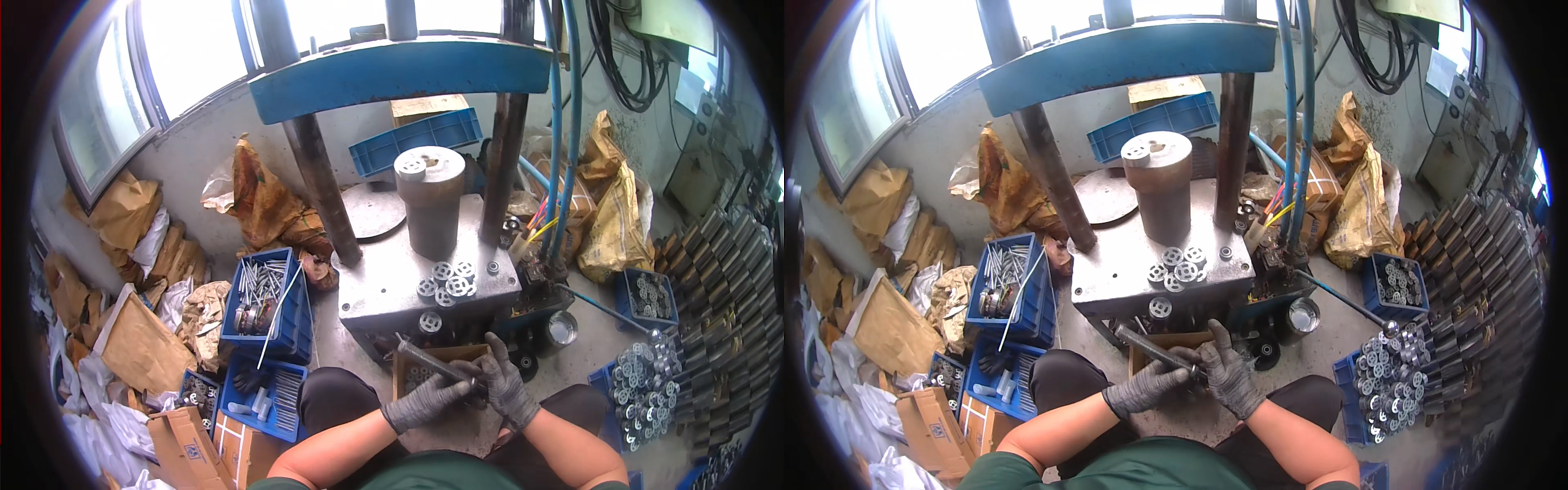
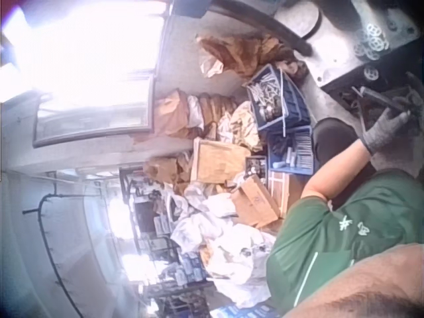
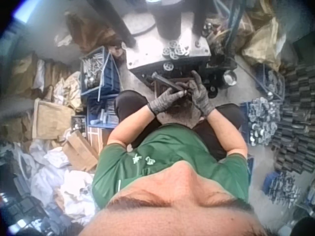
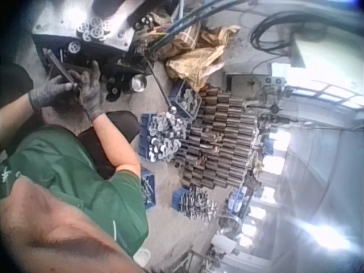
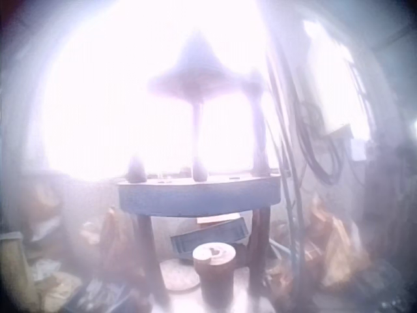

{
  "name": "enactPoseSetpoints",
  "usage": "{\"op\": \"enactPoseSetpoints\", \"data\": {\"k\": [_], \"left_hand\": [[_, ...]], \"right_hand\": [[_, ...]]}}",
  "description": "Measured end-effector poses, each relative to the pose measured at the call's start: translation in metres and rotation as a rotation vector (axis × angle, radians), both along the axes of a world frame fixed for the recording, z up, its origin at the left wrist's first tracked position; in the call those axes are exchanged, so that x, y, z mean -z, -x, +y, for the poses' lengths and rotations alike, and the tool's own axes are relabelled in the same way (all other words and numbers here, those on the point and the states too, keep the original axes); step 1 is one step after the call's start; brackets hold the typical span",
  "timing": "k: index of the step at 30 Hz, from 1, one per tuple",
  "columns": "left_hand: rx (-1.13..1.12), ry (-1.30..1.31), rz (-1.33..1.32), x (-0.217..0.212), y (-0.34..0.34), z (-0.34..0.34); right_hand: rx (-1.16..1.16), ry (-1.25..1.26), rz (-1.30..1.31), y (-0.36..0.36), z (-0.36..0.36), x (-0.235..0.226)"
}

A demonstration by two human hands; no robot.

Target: Use a manual press machine to join metal discs and rods.

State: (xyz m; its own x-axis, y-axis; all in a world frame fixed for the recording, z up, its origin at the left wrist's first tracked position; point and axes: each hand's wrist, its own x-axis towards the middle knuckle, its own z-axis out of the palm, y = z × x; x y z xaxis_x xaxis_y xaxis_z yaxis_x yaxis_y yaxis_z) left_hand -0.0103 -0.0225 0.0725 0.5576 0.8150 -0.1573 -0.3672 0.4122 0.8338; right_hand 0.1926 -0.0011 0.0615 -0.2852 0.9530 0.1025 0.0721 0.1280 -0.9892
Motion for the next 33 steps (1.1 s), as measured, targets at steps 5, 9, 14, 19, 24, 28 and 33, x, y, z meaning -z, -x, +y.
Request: {"op": "enactPoseSetpoints", "data": {"k": [5, 9, 14, 19, 24, 28, 33], "left_hand": [[-0.173, -0.144, -0.045, -0.001, -0.002, 0.006], [-0.383, -0.343, -0.007, -0.051, 0.044, 0.045], [-0.707, -0.414, 0.438, -0.044, 0.125, 0.106], [-0.847, -0.385, 0.601, -0.004, 0.149, 0.138], [-0.837, -0.388, 0.558, 0.01, 0.148, 0.151], [-0.799, -0.377, 0.692, 0.001, 0.154, 0.138], [-0.728, -0.357, 0.759, -0.003, 0.149, 0.13]], "right_hand": [[0.046, 0.143, 0.245, -0.001, 0.007, -0.018], [0.188, -0.31, -0.046, -0.068, 0.004, -0.091], [0.498, -0.973, -0.854, -0.138, -0.009, -0.189], [0.528, -0.795, -1.327, -0.194, -0.001, -0.199], [0.582, -0.82, -0.888, -0.206, 0.037, -0.178], [0.69, -0.809, -0.792, -0.158, 0.076, -0.222], [0.71, -0.742, -0.779, -0.164, 0.147, -0.242]]}}
